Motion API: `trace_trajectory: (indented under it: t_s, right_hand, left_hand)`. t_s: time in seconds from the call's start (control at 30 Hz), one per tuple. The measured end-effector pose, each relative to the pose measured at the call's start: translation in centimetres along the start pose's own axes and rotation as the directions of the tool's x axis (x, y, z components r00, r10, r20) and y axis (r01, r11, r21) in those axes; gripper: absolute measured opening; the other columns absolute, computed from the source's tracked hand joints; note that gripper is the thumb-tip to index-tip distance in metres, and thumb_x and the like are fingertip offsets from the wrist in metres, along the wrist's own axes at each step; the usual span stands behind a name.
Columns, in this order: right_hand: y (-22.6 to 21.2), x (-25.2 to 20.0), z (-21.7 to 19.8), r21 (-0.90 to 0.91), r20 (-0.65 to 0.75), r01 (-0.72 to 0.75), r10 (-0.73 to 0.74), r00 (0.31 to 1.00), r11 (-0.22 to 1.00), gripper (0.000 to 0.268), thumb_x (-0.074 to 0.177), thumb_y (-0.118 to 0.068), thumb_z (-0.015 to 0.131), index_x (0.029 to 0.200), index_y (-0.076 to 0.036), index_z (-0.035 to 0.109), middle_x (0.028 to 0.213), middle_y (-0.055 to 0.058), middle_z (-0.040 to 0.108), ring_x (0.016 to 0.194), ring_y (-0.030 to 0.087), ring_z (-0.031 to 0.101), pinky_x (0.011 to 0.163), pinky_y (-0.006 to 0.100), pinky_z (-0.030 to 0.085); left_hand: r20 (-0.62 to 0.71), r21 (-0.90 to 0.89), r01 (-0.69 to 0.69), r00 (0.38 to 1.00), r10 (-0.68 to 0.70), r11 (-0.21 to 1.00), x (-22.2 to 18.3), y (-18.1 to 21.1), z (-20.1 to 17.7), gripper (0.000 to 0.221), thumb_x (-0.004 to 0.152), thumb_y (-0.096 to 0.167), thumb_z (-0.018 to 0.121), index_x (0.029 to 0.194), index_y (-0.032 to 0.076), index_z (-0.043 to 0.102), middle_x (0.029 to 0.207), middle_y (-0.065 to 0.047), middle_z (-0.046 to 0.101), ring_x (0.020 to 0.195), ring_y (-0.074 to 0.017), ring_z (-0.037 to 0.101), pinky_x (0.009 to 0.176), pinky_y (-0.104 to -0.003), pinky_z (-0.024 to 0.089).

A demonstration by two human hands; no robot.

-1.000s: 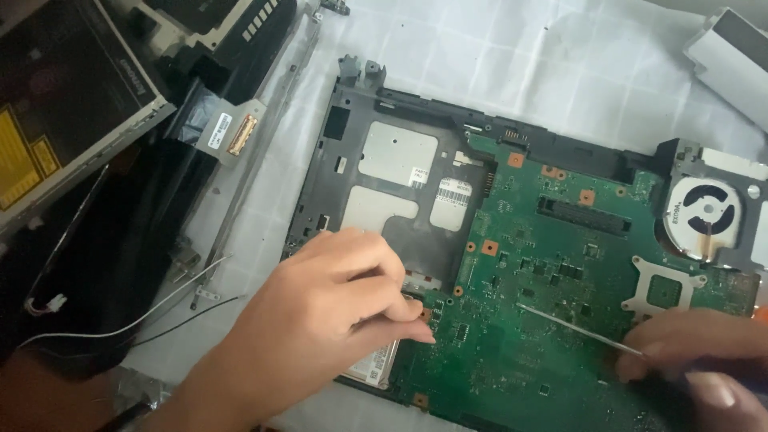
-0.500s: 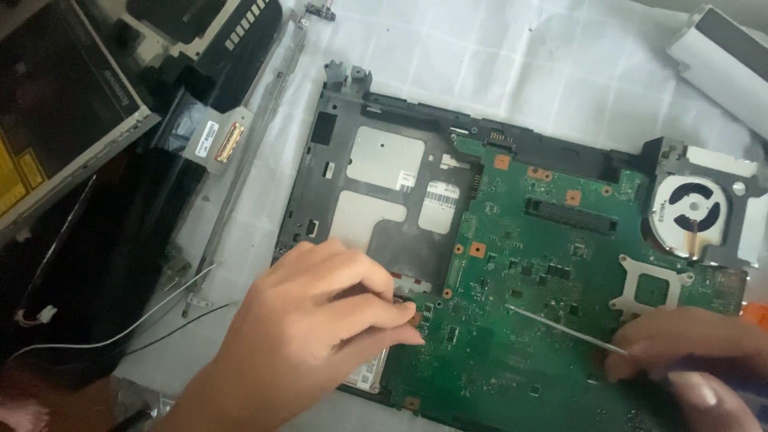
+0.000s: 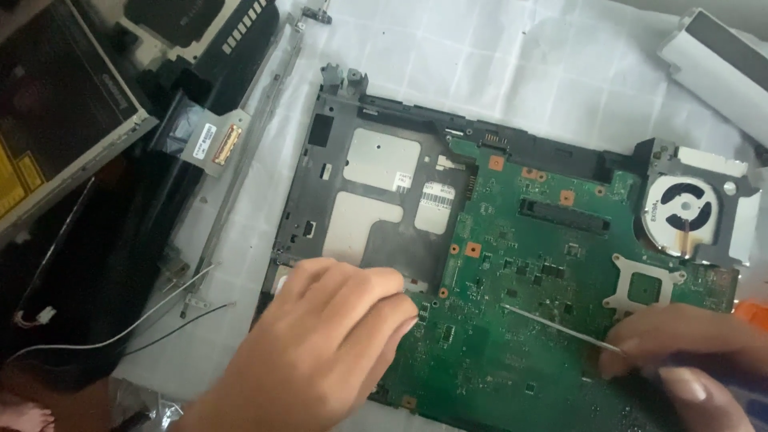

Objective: Disassembling a laptop by removing screws from the motherboard and extracting internal components using a screwdriver.

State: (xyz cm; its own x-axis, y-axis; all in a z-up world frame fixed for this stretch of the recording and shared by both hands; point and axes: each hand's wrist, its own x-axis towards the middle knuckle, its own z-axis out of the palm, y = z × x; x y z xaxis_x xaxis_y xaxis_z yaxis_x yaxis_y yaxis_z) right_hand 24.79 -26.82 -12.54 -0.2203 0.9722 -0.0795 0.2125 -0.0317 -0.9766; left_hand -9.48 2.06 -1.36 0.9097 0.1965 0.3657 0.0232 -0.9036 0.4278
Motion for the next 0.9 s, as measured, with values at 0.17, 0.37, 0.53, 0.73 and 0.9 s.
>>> trace_trajectory:
  t_s: [0.17, 0.37, 0.53, 0.73, 0.9]
  right_hand:
    - [-6.5, 2.0, 4.2, -0.323, -0.426, -0.142, -0.009, 0.905, 0.936, 0.032, 0.093, -0.029, 0.053, 0.116, -0.016, 0.072, 0.096, -0.004, 0.092, 0.096, 0.01, 0.09, 0.092, 0.027, 0.07]
    - [-9.3, 4.3, 7.7, -0.211, -0.673, -0.305, 0.089, 0.735, 0.929, 0.028, 0.094, -0.03, 0.048, 0.102, -0.013, 0.068, 0.08, 0.001, 0.085, 0.076, 0.012, 0.083, 0.08, 0.028, 0.068]
    - [-3.8, 1.9, 3.0, -0.221, -0.371, -0.107, 0.018, 0.928, 0.969, 0.033, 0.093, -0.032, 0.058, 0.12, -0.017, 0.068, 0.1, -0.001, 0.089, 0.096, 0.014, 0.087, 0.088, 0.032, 0.071]
    - [-9.3, 4.3, 7.0, -0.233, -0.59, -0.241, 0.06, 0.805, 0.942, 0.028, 0.092, -0.03, 0.052, 0.107, -0.015, 0.071, 0.086, -0.002, 0.087, 0.082, 0.01, 0.087, 0.085, 0.026, 0.07]
    - [-9.9, 4.8, 7.5, -0.143, -0.711, -0.295, 0.11, 0.695, 0.945, 0.028, 0.092, -0.029, 0.05, 0.099, -0.011, 0.07, 0.079, 0.002, 0.084, 0.075, 0.013, 0.082, 0.078, 0.027, 0.068]
  left_hand:
    - [0.076, -0.019, -0.038, 0.996, 0.039, 0.999, 0.0, 0.0, -0.4, 0.007, 0.104, 0.007, 0.064, 0.101, 0.001, 0.067, 0.105, -0.014, 0.06, 0.087, -0.0243, 0.059, 0.08, -0.044, 0.049]
    - [0.087, -0.01, -0.118, 0.989, 0.118, 0.993, 0.6, -0.5, -0.9, 0.013, 0.103, -0.004, 0.061, 0.091, 0.0, 0.06, 0.098, -0.014, 0.057, 0.076, -0.024, 0.051, 0.075, -0.041, 0.047]
    - [0.133, 0.076, -0.179, 0.977, 0.168, 0.981, 0.8, 0.0, -1.3, 0.015, 0.102, -0.008, 0.06, 0.088, -0.002, 0.061, 0.095, -0.012, 0.051, 0.069, -0.0203, 0.044, 0.071, -0.038, 0.045]
    - [0.173, 0.185, -0.264, 0.957, 0.233, 0.947, 0.9, 0.1, -1.4, 0.011, 0.101, -0.001, 0.062, 0.093, 0.001, 0.069, 0.101, -0.014, 0.059, 0.073, -0.0218, 0.054, 0.075, -0.04, 0.052]
    - [0.181, 0.347, -0.345, 0.937, 0.299, 0.872, 1.1, 0.1, -1.5, 0.016, 0.101, -0.004, 0.06, 0.089, 0.004, 0.067, 0.097, -0.008, 0.053, 0.064, -0.0157, 0.043, 0.069, -0.032, 0.048]
